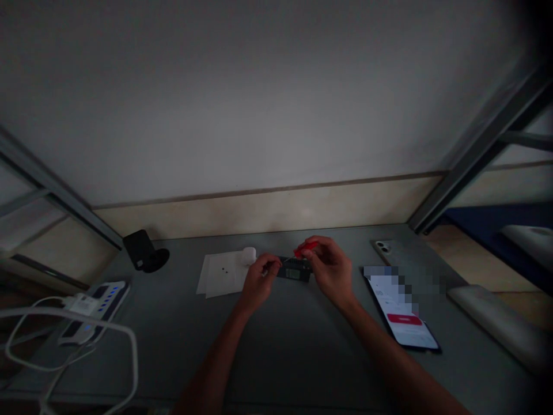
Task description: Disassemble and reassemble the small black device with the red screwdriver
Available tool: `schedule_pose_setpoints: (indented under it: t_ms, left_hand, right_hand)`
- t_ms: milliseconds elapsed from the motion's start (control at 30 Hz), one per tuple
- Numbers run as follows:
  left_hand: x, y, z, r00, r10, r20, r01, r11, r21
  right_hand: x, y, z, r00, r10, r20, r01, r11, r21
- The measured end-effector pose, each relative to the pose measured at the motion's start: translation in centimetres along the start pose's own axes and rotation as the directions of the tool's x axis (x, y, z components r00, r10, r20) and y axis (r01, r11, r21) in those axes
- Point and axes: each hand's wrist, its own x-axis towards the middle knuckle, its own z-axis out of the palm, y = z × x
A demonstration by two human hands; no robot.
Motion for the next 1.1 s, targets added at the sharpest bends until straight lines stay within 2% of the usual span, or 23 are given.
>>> schedule_pose_setpoints:
  t_ms: [167,367,667,833,967,1100]
  left_hand:
    - [0.0,-0.1,0.2,0.999,0.025,-0.025,-0.024,0.999,0.046]
    - [0.1,-0.5,0.1,0.997,0.067,-0.031,-0.063,0.993,0.103]
    - [0.1,0.4,0.3,0.992,0.11,-0.069,-0.095,0.977,0.192]
    - [0.3,1.5,1.8,0.979,0.18,-0.095,-0.148,0.949,0.278]
    - [0.6,2.2,3.5,0.978,0.205,-0.046,-0.174,0.911,0.374]
    - [0.7,2.2,4.6,0.983,0.183,-0.028,-0.151,0.878,0.453]
  right_hand:
    - [0.2,-0.2,-0.1,1.0,-0.003,-0.024,0.003,1.0,0.025]
    - [0.0,0.3,0.1,1.0,0.009,0.006,-0.009,1.0,0.023]
    - [-0.3,-0.3,0.3,0.999,-0.033,0.018,0.034,0.999,-0.033]
    - [0.2,-0.6,-0.7,0.995,-0.102,-0.005,0.1,0.987,-0.123]
    - [1.1,-0.9,-2.0,0.991,-0.135,-0.022,0.129,0.976,-0.176]
    - [1.6,-0.9,-2.9,0.991,-0.123,0.042,0.13,0.96,-0.246]
